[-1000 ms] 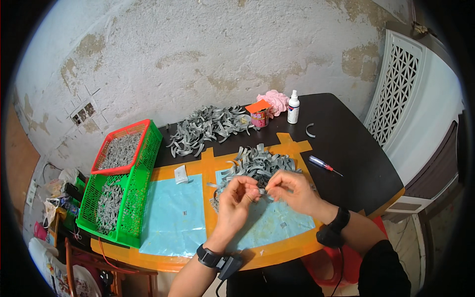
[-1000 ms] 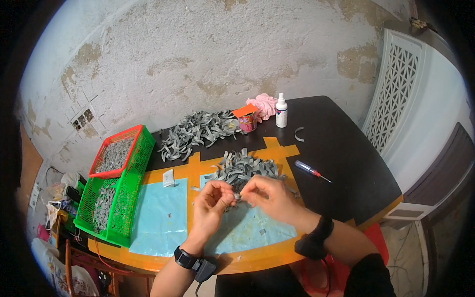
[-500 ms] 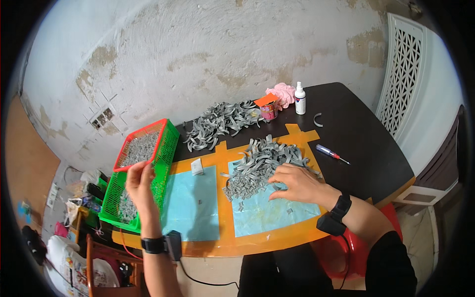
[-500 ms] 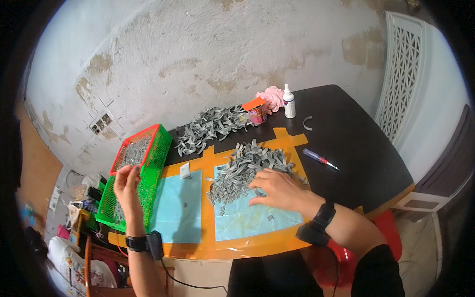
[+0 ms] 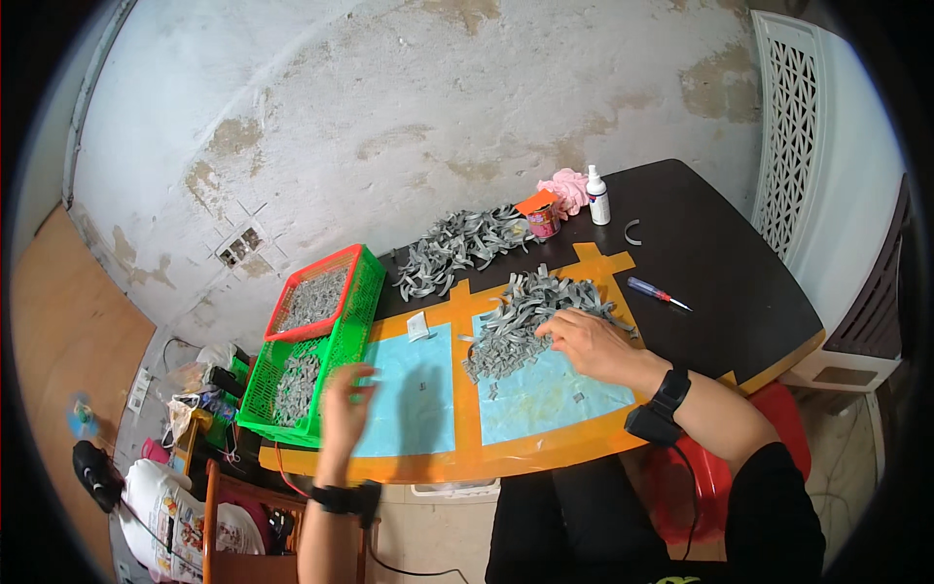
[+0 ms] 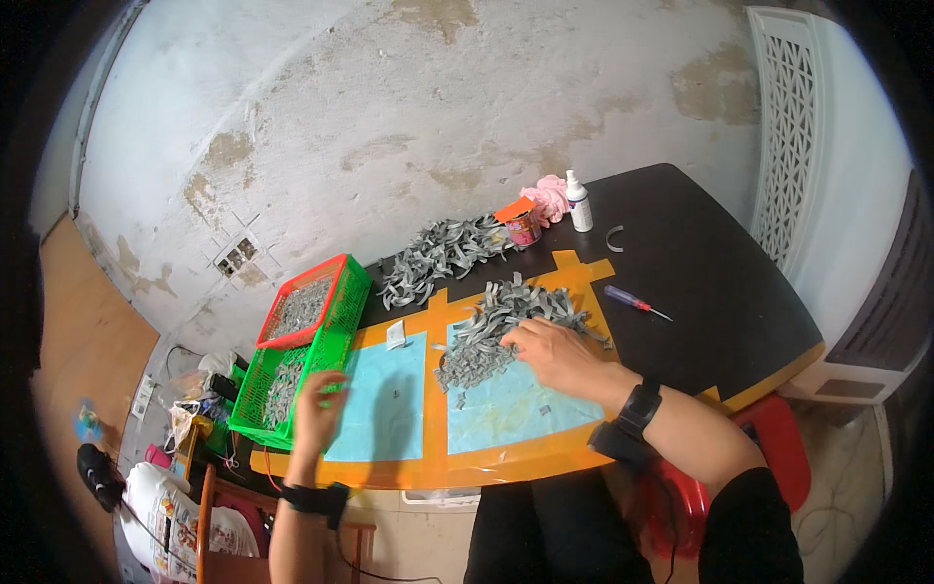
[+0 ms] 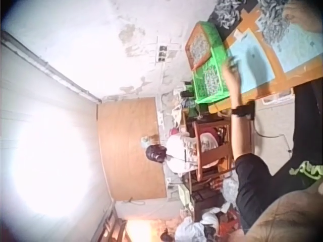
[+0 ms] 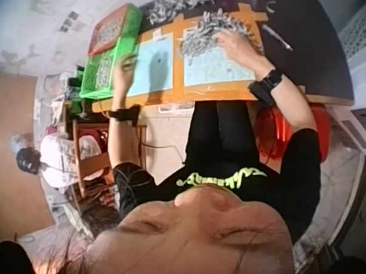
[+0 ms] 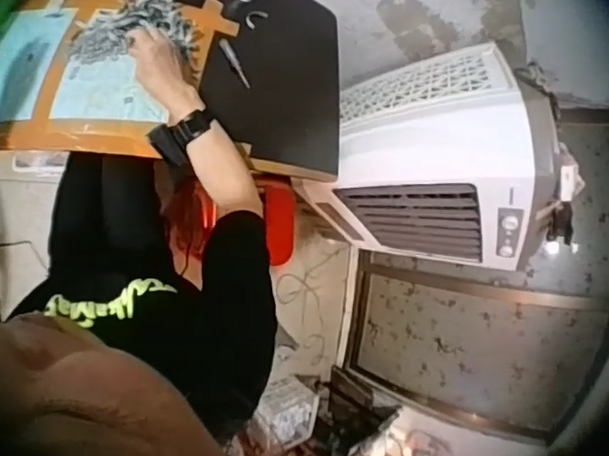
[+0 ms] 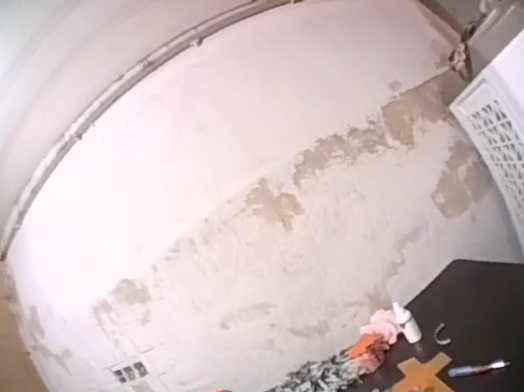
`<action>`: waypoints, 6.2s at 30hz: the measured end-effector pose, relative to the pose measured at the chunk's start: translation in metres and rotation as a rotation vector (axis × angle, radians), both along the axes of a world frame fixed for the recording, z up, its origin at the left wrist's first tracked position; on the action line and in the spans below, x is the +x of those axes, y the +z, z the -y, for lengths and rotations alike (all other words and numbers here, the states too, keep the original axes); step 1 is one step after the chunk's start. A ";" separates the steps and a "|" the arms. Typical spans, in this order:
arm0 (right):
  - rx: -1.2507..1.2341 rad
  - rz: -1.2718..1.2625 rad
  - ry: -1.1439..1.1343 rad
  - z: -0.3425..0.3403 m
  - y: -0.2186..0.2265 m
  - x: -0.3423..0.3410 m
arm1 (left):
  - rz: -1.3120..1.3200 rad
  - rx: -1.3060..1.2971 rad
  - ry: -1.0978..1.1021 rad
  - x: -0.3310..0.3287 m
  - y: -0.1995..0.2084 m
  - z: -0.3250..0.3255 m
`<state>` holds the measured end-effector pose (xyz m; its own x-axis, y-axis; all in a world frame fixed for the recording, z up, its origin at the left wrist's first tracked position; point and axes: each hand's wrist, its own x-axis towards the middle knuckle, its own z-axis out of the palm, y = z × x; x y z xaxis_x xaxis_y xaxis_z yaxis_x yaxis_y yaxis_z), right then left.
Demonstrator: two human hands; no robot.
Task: Inspecting and organizing small grey shoe components at a workbench.
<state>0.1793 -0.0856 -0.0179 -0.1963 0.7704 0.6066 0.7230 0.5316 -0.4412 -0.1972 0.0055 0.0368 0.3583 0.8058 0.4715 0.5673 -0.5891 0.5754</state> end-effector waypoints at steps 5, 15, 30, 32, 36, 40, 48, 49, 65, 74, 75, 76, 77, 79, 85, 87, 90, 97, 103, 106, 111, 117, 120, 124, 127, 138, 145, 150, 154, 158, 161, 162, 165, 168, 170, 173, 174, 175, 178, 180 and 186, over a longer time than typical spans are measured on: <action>-0.091 -0.130 0.128 0.004 0.005 -0.004 | -0.183 -0.164 -0.157 0.104 -0.036 0.053; -0.185 -0.104 0.144 0.000 -0.012 0.014 | 0.059 -0.411 -0.082 0.119 -0.075 0.042; -0.104 -0.299 0.117 -0.010 -0.021 0.000 | 0.387 -0.439 0.017 0.123 -0.080 0.046; -0.088 -0.307 0.116 -0.008 -0.020 -0.002 | 0.381 -0.434 0.036 0.124 -0.081 0.049; -0.108 -0.399 0.170 -0.006 -0.022 -0.003 | 0.380 -0.430 0.045 0.125 -0.083 0.048; -0.171 -0.572 0.200 -0.001 -0.010 -0.003 | 0.422 -0.448 0.029 0.121 -0.085 0.047; -0.332 -0.732 0.252 -0.003 -0.007 -0.005 | 0.425 -0.490 0.003 0.122 -0.082 0.047; -0.342 -0.731 0.248 -0.003 -0.008 -0.005 | 0.421 -0.476 -0.008 0.122 -0.083 0.046; -0.454 -0.927 0.373 0.001 -0.004 -0.003 | 0.592 -0.580 -0.204 0.161 -0.040 0.057; -0.539 -1.186 0.438 0.003 0.023 0.005 | 0.646 -0.885 -0.512 0.197 -0.041 0.024; -0.528 -1.190 0.422 0.003 0.024 0.007 | 0.639 -0.891 -0.529 0.200 -0.041 0.020; -0.567 -1.186 0.387 0.002 0.023 0.009 | 0.642 -0.905 -0.526 0.202 -0.041 0.016; -0.607 -1.181 0.354 0.001 0.023 0.009 | 0.647 -0.918 -0.521 0.203 -0.042 0.012; -0.619 -1.201 0.328 -0.001 0.023 0.007 | 0.649 -0.931 -0.530 0.202 -0.044 0.009; -0.735 -1.111 0.218 -0.006 0.016 0.002 | 0.732 -0.964 -0.519 0.196 -0.040 0.008; -0.759 -1.071 0.205 -0.008 0.015 0.000 | 0.801 -1.000 -0.510 0.193 -0.042 0.005; -0.763 -1.067 0.210 -0.009 0.014 0.001 | 0.752 -1.020 -0.588 0.187 -0.045 0.004; -0.835 -1.122 0.299 -0.008 0.013 0.010 | 0.735 -1.018 -0.604 0.192 -0.050 0.006; -0.832 -1.141 0.279 -0.009 0.012 0.010 | 0.741 -1.039 -0.597 0.192 -0.048 0.008; -0.837 -1.135 0.267 -0.009 0.010 0.009 | 0.767 -1.059 -0.573 0.193 -0.048 0.009; -0.835 -1.117 0.261 -0.008 0.009 0.008 | 0.763 -1.056 -0.582 0.189 -0.053 0.006; -0.828 -1.095 0.235 -0.008 0.011 0.006 | 0.782 -1.046 -0.617 0.188 -0.055 0.007; -0.831 -1.099 0.230 -0.009 0.010 0.008 | 0.787 -1.061 -0.615 0.190 -0.053 0.007; -0.829 -1.103 0.244 -0.008 0.013 0.007 | 0.777 -1.042 -0.637 0.192 -0.053 0.008; -0.822 -1.090 0.259 -0.008 0.013 0.009 | 0.718 -1.012 -0.592 0.193 -0.049 0.008; -0.866 -0.927 0.234 -0.007 0.023 0.016 | 0.647 -0.977 -0.600 0.193 -0.046 0.008; -0.889 -0.978 0.253 -0.007 0.020 0.017 | 0.645 -0.972 -0.629 0.193 -0.046 0.008; -0.905 -0.998 0.271 -0.006 0.022 0.017 | 0.612 -0.984 -0.634 0.192 -0.046 0.007; -0.904 -0.991 0.275 -0.006 0.022 0.017 | 0.641 -1.013 -0.656 0.192 -0.048 0.007; -0.918 -0.967 0.265 -0.007 0.019 0.018 | 0.635 -0.996 -0.679 0.192 -0.050 0.007; -0.922 -0.976 0.273 -0.007 0.021 0.018 | 0.620 -0.991 -0.682 0.192 -0.050 0.007; -0.923 -0.975 0.273 -0.007 0.020 0.017 | 0.610 -0.990 -0.677 0.192 -0.051 0.007; -0.921 -0.962 0.287 -0.007 0.020 0.018 | 0.615 -1.014 -0.683 0.193 -0.050 0.006; -0.923 -0.999 0.329 -0.007 0.019 0.019 | 0.624 -1.036 -0.684 0.192 -0.050 0.006; -0.888 -1.008 0.313 -0.007 0.019 0.018 | 0.595 -1.027 -0.685 0.192 -0.050 0.007; -0.879 -1.023 0.312 -0.007 0.019 0.018 | 0.572 -1.024 -0.687 0.192 -0.051 0.007; -0.879 -1.022 0.311 -0.007 0.020 0.017 | 0.577 -1.031 -0.688 0.192 -0.051 0.008; -0.864 -1.014 0.287 -0.007 0.020 0.017 | 0.578 -1.028 -0.688 0.192 -0.051 0.008; -0.829 -0.992 0.243 -0.008 0.020 0.016 | 0.575 -1.034 -0.672 0.192 -0.046 0.010; -0.808 -0.977 0.224 -0.009 0.018 0.016 | 0.610 -1.064 -0.632 0.192 -0.041 0.011; -0.801 -0.964 0.219 -0.009 0.016 0.011 | 0.581 -1.001 -0.605 0.192 -0.052 0.007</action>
<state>0.1902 -0.0762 -0.0019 -0.1062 0.9933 -0.0445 -0.1375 -0.0590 -0.9887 -0.0052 -0.0017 -0.0152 0.7333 0.6793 -0.0277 -0.1133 0.1622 0.9802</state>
